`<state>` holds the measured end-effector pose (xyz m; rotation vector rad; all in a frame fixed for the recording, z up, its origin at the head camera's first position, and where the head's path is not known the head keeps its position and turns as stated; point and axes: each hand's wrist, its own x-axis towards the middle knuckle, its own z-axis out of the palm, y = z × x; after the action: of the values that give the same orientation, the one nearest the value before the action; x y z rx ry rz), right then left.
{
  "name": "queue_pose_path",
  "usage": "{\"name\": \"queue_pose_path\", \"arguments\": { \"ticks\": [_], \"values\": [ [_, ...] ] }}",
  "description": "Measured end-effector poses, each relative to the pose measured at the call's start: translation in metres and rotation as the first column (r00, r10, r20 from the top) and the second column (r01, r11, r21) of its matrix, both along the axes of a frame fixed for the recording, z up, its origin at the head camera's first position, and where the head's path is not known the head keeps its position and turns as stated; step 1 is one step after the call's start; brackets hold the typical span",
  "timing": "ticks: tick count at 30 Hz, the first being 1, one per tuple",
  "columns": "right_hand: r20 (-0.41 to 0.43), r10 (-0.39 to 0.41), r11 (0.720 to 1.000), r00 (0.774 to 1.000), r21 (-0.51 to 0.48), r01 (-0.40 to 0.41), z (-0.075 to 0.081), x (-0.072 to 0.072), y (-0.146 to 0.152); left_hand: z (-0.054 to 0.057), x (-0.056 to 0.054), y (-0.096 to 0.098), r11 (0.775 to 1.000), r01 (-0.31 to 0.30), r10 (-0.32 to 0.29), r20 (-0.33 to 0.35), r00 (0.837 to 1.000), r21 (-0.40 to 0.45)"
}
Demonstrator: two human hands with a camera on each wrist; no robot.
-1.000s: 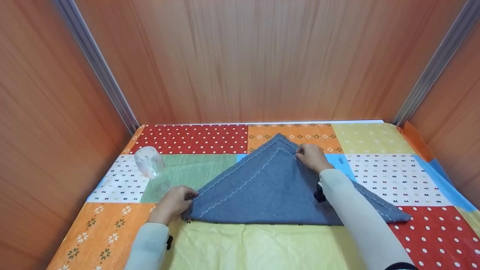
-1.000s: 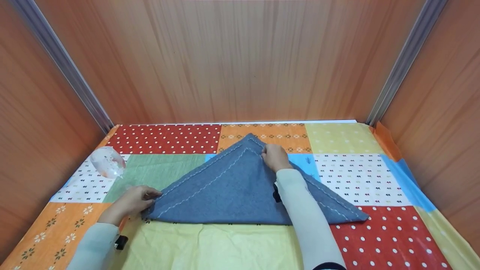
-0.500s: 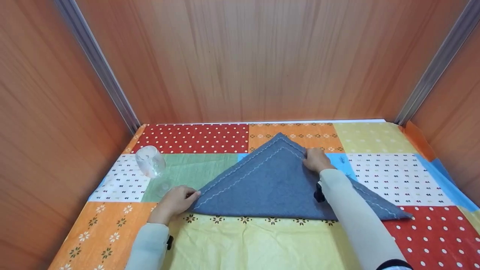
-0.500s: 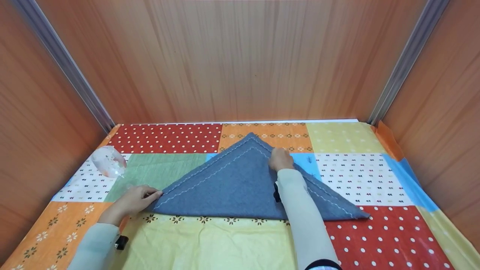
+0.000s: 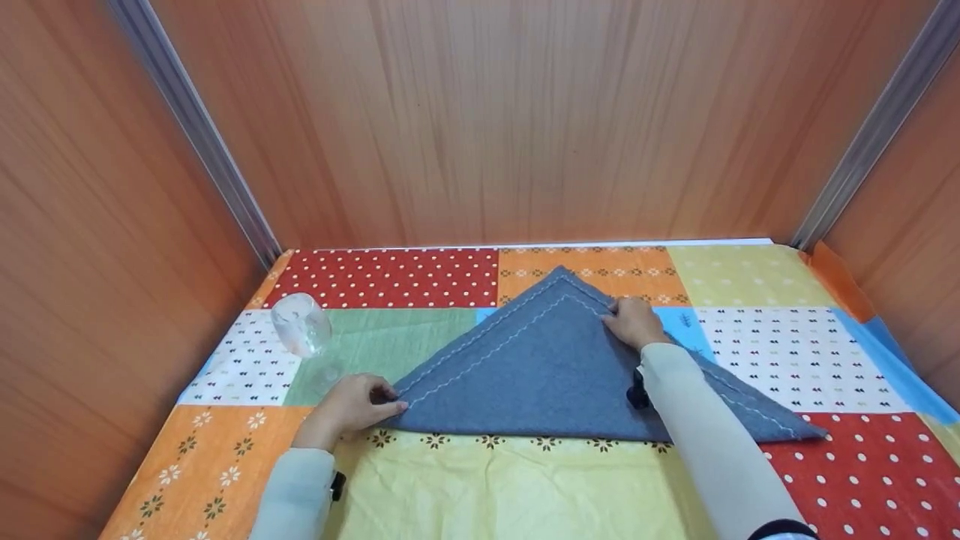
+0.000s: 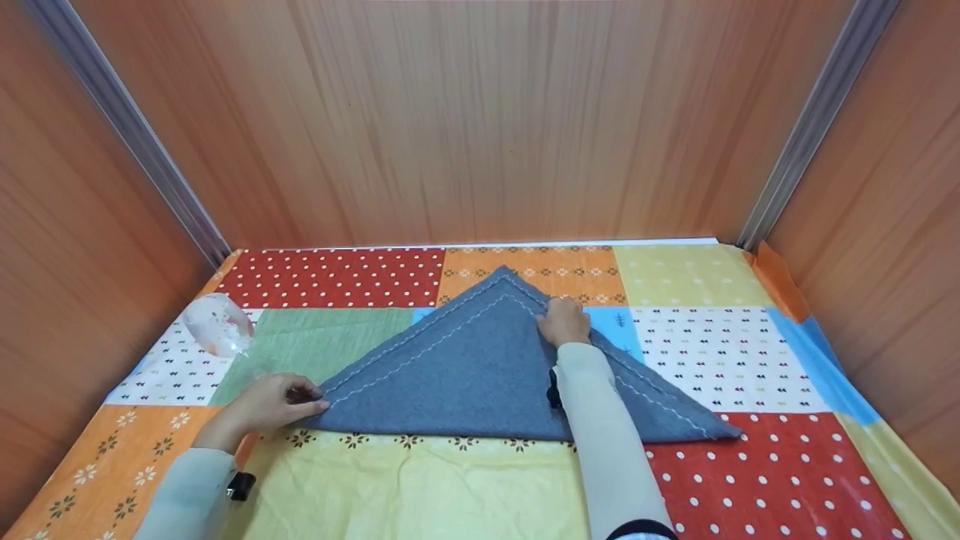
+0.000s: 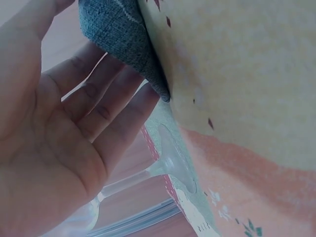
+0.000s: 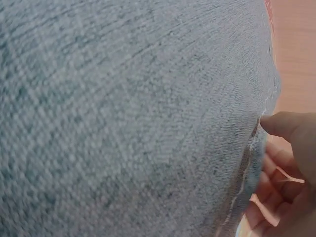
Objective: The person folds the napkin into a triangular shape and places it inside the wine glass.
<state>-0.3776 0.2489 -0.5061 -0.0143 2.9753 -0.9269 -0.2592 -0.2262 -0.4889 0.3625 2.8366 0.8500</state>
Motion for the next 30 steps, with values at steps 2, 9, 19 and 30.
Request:
{"name": "queue_pose_path", "arguments": {
  "ticks": [2, 9, 19, 30],
  "values": [
    [-0.025, 0.014, 1.0, 1.0, -0.009, -0.014, -0.003, -0.001, 0.001, 0.0, 0.001, -0.002, 1.0, 0.014, -0.014, 0.008, 1.0, 0.013],
    [-0.121, 0.02, 0.998, 0.992, -0.049, -0.026, -0.002, -0.005, 0.002, 0.004, 0.003, -0.01, 0.998, 0.048, -0.05, 0.052, 0.997, 0.044],
    [-0.224, -0.061, 0.997, 0.973, -0.057, 0.049, 0.01, -0.007, -0.001, 0.006, -0.001, -0.009, 1.0, -0.018, 0.017, 0.043, 0.999, 0.019],
    [-0.369, -0.186, 0.981, 0.911, -0.128, 0.148, 0.017, -0.014, -0.007, 0.0, -0.006, -0.007, 0.995, -0.102, 0.102, -0.026, 0.994, 0.006]
  ]
}}
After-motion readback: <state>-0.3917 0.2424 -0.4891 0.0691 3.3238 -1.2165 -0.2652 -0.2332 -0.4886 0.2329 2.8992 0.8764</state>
